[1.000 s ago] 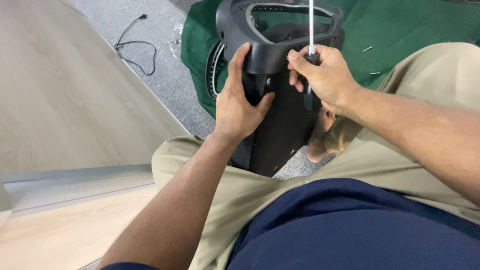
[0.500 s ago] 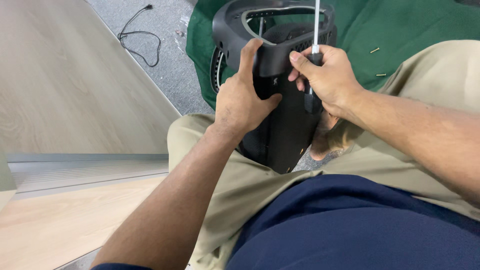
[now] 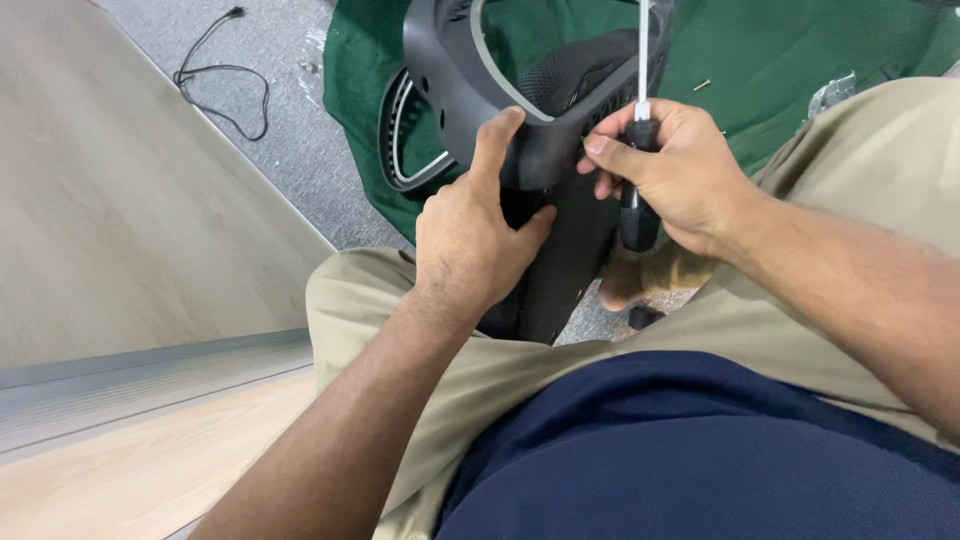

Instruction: The person uses a screwdriver to fasten screws into a black plastic chair backrest, securing a frame component. The person holds the backrest steady with one hand while turning the screwdriver with the other.

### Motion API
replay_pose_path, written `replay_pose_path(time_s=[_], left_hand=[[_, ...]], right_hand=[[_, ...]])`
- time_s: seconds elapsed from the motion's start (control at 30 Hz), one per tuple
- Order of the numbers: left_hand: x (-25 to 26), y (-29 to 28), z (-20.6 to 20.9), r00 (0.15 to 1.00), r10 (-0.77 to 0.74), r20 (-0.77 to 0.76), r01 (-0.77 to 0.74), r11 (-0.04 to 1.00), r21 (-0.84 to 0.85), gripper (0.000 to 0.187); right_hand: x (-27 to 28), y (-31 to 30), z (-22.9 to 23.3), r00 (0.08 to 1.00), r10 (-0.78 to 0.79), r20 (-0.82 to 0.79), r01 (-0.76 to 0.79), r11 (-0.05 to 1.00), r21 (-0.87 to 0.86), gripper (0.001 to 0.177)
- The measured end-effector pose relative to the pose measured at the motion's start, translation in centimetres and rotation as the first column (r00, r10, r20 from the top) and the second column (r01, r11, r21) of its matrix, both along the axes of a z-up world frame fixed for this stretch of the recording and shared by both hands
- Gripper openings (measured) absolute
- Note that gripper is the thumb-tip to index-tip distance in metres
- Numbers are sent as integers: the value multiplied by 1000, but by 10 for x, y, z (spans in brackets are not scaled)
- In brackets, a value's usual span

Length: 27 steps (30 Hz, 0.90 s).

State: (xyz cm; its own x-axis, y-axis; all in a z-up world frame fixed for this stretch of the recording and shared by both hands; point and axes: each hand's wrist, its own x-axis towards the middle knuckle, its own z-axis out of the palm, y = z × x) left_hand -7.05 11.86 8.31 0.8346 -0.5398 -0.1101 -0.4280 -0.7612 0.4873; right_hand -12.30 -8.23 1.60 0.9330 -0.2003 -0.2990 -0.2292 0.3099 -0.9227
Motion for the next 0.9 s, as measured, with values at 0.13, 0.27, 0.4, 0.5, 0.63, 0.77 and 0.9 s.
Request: replay_pose_path(time_s=[0.13, 0.27, 0.4, 0.5, 0.63, 0.77, 0.9], left_hand=[[-6, -5, 3, 999, -44, 25, 44, 999, 1, 88], [-10, -13, 0, 997, -47, 63, 42, 996, 75, 85], [-10, -15, -4, 994, -76, 82, 75, 997, 14, 87], [-11, -16, -8, 994, -74, 81, 76, 997, -24, 87], [-13, -18, -9, 990, -87, 107, 94, 993, -70, 84], [-18, -25, -5, 995, -76, 64, 77, 997, -13, 82], [-17, -31, 1, 991, -117, 70, 112, 991, 80, 86]], right_hand=[[-9, -7, -1, 1000, 16, 6, -16, 1000, -18, 11], [-14, -10, -5, 995, -43, -91, 46, 998, 31, 14], [-15, -11, -11, 994, -88, -68, 95, 990, 106, 16], [-14, -14, -15, 991, -95, -90, 107, 985, 132, 17], [-16, -20, -14, 983, -77, -165, 113, 969, 220, 15], [-17, -29, -8, 982, -10, -189, 68, 950, 303, 12], [-20, -35, -8, 982, -21, -189, 67, 969, 238, 11]])
